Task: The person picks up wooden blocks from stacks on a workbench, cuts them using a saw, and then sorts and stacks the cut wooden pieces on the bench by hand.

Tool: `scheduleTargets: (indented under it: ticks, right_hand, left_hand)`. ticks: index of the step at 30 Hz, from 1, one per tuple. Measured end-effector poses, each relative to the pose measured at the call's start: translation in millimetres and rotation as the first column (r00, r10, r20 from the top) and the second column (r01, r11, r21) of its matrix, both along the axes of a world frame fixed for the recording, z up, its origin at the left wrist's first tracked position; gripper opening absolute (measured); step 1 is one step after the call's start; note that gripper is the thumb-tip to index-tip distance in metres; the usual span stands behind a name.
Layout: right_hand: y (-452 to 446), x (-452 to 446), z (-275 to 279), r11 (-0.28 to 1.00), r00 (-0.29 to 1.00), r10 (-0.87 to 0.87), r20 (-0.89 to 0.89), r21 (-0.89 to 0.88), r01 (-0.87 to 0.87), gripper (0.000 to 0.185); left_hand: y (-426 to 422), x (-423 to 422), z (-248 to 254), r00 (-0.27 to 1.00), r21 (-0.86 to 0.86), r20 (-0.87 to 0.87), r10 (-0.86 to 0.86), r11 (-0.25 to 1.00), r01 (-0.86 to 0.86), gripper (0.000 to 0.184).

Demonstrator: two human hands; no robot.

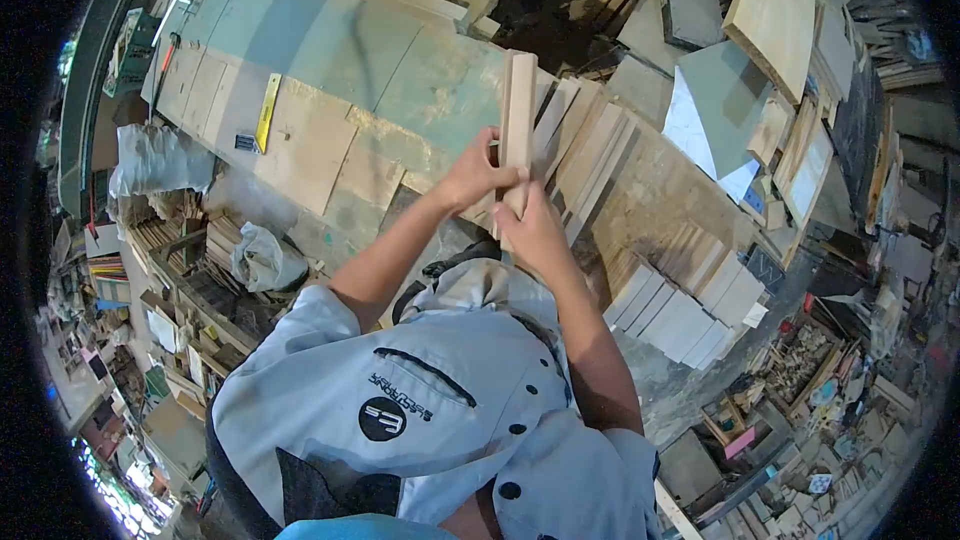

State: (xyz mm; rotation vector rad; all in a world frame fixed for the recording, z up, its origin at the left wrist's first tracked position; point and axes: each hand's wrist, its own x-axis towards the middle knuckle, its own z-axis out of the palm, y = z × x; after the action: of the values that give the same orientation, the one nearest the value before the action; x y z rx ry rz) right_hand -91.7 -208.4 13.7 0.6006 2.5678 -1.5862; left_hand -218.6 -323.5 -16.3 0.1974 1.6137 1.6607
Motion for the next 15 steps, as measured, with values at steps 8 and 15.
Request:
scheduleTargets:
  ticks: [8,15]
  right_hand:
    - [-2,32,17,0.984,0.974,-0.174,0.145,0.06,0.167,0.059]
    - [16,67,32,0.846,0.898,-0.385,0.212,-0.307,0.436,0.061]
  left_hand:
    - [18,45,-15,0.983,0.123,-0.058,-0.176,0.976,0.182,0.046]
    - [34,22,-35,0.777,-0.201,-0.617,-0.124,0.98,-0.003,0.033]
